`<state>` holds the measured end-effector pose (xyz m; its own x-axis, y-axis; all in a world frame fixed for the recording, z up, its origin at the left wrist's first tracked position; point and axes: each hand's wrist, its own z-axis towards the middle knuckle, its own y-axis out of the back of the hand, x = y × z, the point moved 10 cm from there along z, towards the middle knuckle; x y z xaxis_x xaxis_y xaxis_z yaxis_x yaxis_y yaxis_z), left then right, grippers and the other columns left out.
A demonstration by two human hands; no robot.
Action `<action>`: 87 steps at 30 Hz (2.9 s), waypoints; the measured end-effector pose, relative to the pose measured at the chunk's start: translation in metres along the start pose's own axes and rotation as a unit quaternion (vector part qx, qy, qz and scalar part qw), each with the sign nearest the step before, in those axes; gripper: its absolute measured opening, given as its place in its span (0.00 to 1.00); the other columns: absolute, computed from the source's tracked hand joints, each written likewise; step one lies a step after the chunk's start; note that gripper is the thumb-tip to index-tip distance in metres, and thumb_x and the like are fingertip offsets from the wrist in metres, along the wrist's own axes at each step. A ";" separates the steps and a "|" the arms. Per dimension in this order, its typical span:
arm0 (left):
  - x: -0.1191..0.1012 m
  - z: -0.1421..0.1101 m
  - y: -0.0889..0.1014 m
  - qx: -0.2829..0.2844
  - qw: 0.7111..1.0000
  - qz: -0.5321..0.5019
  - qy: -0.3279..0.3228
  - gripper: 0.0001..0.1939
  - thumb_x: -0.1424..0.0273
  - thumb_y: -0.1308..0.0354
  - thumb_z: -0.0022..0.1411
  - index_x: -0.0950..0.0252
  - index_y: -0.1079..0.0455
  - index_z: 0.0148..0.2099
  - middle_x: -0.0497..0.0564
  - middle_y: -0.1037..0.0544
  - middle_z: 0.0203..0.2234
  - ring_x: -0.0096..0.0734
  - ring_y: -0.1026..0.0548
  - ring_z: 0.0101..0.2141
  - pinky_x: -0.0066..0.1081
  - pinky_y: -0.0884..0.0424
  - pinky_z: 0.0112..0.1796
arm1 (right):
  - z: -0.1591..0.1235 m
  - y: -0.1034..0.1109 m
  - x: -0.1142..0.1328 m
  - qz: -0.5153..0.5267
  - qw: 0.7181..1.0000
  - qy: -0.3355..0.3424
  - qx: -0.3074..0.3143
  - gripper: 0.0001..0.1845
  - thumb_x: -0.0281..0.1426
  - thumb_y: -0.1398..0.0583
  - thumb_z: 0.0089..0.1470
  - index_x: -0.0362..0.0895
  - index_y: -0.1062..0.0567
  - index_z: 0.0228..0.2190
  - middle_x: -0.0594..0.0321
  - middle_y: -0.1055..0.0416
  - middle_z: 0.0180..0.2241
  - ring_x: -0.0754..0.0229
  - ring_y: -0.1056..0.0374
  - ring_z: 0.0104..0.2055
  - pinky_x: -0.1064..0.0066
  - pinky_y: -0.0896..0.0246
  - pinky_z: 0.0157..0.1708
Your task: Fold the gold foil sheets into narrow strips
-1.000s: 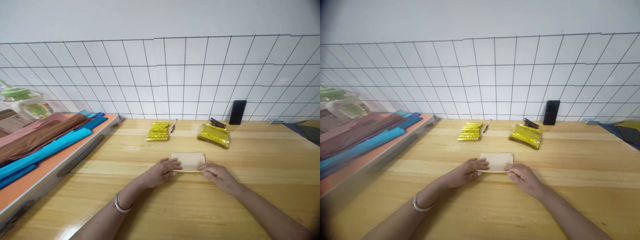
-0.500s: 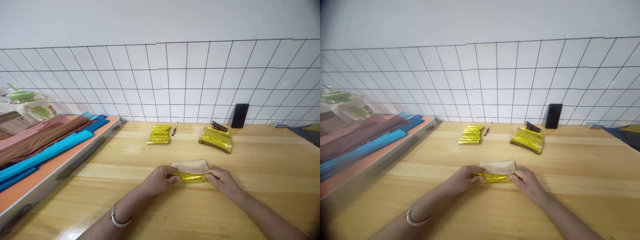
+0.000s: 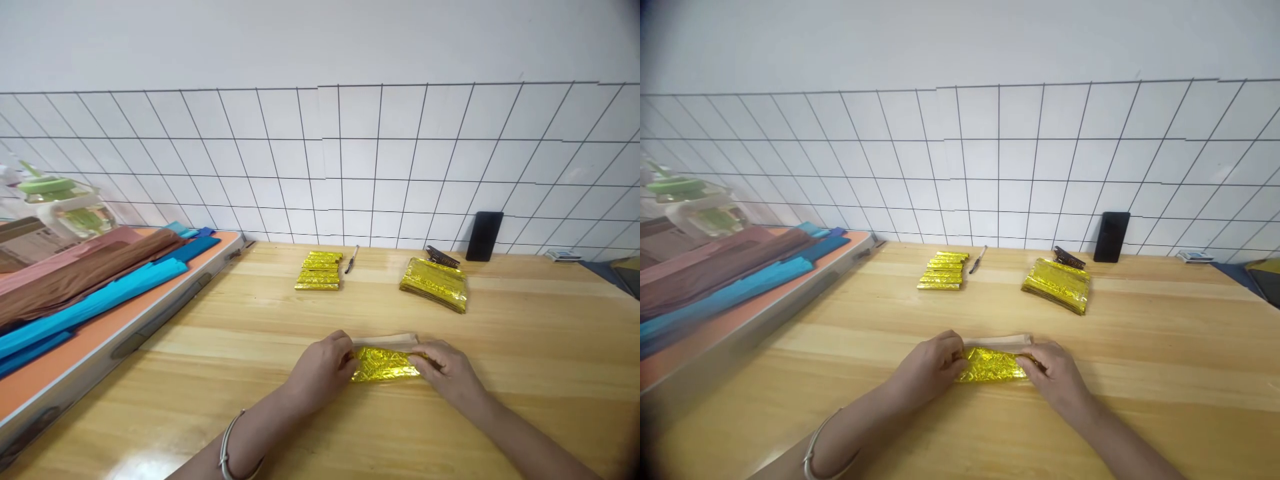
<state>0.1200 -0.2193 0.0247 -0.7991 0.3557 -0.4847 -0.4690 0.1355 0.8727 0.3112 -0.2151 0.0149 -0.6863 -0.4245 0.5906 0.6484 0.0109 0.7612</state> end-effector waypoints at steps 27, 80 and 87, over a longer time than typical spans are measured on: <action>0.017 0.009 -0.012 -0.051 0.996 0.065 0.021 0.05 0.70 0.52 0.61 0.63 0.41 0.31 0.49 0.32 0.30 0.28 0.31 0.29 0.26 0.38 0.28 | 0.002 -0.011 -0.020 -0.051 0.997 -0.050 0.012 0.30 0.30 0.46 0.50 0.47 0.40 0.56 0.62 0.29 0.34 0.59 0.32 0.34 0.68 0.36 0.35; -0.052 -0.027 -0.049 0.074 0.974 0.110 -0.183 0.35 0.47 0.64 0.61 0.63 0.51 0.63 0.64 0.51 0.61 0.53 0.57 0.61 0.52 0.54 0.55 | 0.012 -0.014 -0.041 -0.094 0.993 -0.064 0.003 0.25 0.36 0.48 0.53 0.47 0.37 0.53 0.61 0.29 0.35 0.56 0.32 0.38 0.65 0.37 0.38; -0.051 -0.022 -0.045 0.039 0.974 0.111 -0.195 0.35 0.45 0.59 0.59 0.63 0.47 0.61 0.64 0.47 0.60 0.54 0.55 0.61 0.51 0.52 0.54 | 0.016 -0.010 -0.040 -0.101 0.993 -0.052 -0.013 0.20 0.34 0.47 0.53 0.47 0.33 0.49 0.58 0.31 0.47 0.53 0.34 0.47 0.62 0.40 0.46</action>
<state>0.1739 -0.2644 0.0089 -0.6673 0.7058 -0.2379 -0.2591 0.0796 0.9626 0.3270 -0.1837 -0.0117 -0.8330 -0.3192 0.4519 0.5012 -0.0892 0.8607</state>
